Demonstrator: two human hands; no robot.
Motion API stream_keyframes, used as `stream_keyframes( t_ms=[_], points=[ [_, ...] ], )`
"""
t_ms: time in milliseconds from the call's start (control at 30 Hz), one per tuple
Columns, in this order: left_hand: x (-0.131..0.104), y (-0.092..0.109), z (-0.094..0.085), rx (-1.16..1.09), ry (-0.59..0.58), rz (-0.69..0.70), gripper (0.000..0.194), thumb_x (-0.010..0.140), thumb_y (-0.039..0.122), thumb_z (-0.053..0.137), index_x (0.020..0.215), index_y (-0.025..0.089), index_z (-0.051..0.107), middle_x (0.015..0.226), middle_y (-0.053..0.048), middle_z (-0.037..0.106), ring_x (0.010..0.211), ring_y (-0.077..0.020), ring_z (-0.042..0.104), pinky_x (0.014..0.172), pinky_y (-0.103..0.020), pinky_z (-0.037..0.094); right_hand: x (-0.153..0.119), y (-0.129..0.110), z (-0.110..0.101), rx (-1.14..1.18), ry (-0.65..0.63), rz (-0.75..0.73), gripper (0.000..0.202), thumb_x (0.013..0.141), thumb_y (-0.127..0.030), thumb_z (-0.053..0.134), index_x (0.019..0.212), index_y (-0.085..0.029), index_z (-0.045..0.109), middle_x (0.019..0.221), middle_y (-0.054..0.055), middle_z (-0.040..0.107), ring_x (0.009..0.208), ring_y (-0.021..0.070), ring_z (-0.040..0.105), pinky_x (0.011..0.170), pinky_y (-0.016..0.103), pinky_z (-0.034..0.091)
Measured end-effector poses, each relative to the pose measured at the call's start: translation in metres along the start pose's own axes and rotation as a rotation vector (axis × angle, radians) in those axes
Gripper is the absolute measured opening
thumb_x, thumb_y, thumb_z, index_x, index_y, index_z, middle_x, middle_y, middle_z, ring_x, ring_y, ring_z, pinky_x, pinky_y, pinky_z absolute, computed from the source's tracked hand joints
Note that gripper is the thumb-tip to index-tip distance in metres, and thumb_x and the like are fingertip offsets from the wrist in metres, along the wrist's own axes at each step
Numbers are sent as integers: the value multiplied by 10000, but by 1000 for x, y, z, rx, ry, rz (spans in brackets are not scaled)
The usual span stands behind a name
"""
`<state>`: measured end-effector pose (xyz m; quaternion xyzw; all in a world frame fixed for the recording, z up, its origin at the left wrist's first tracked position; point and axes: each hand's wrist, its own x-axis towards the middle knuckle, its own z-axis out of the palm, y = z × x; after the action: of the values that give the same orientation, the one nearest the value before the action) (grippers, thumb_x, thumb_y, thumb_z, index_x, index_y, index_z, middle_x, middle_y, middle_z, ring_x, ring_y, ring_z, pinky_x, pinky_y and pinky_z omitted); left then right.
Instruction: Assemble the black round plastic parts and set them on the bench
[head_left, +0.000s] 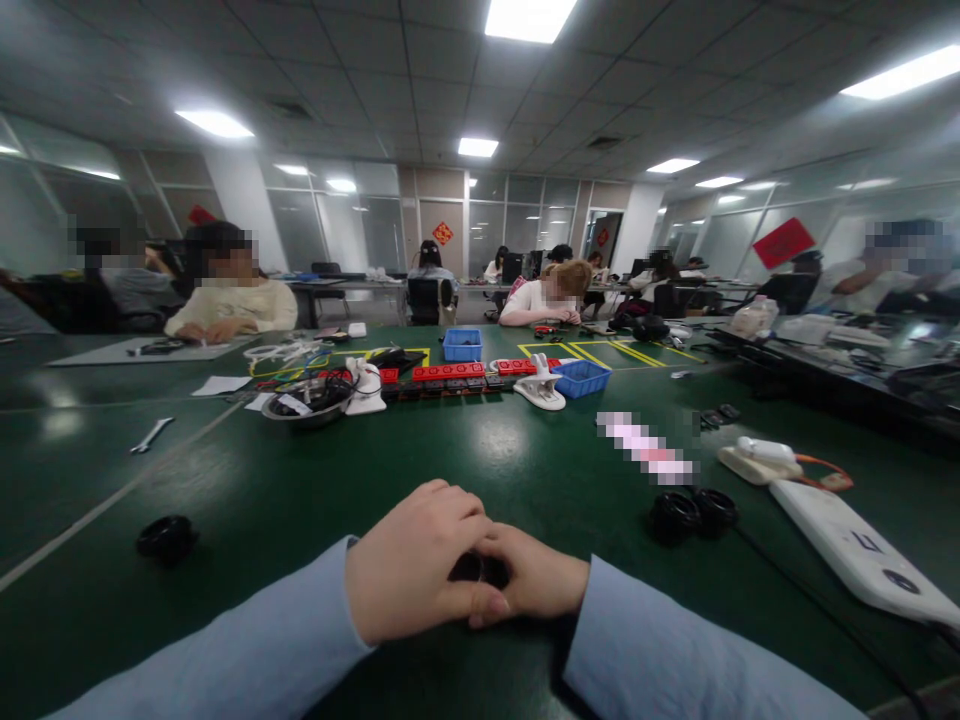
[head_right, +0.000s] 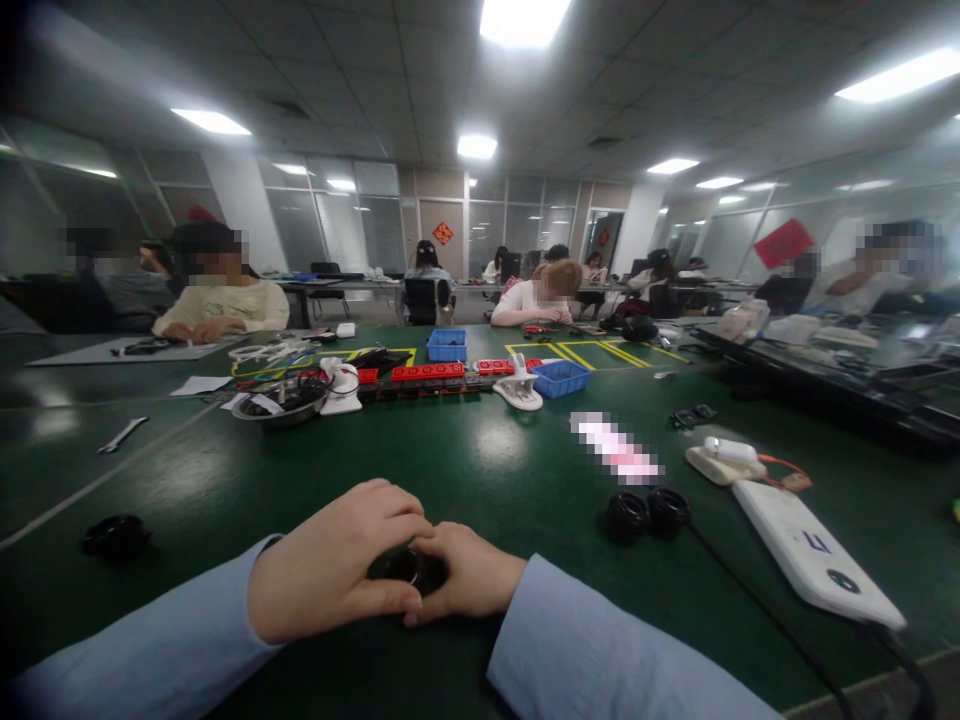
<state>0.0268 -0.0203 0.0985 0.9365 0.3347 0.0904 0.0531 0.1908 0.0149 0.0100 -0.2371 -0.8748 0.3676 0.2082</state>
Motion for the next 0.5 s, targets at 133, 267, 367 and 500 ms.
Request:
stream_keyframes(
  t_ms=[133,267,367,500],
  points=[
    [0,-13,-4,-191,-139,158,315,720,257,647,1027,241,581,1027,-30,580,941,-192,524,823,-296,402,-1,1,-2,20,-28,-16,520,606,-320,708,1076,-170,548,1014,28,576,917,179,529,821,292,395],
    [2,-19,2,-258,-275,178,426,676,119,653,1073,250,575,1098,-39,573,988,-206,518,856,-314,407,-1,3,-3,-55,-64,-50,382,594,-322,715,932,-174,615,885,0,606,828,161,543,768,273,402],
    [3,-19,3,-256,-304,178,482,653,47,635,1091,238,568,1105,-44,576,1011,-209,504,875,-315,395,0,2,-3,-107,-41,-44,342,578,-327,725,866,-171,626,834,-9,604,790,154,533,738,265,396],
    [3,-19,3,-251,-304,175,491,670,37,619,1109,249,554,1099,-43,585,997,-206,508,859,-316,393,0,1,-2,-126,-66,-24,340,589,-332,717,875,-177,618,842,-19,611,790,152,533,756,274,384]
  ],
)
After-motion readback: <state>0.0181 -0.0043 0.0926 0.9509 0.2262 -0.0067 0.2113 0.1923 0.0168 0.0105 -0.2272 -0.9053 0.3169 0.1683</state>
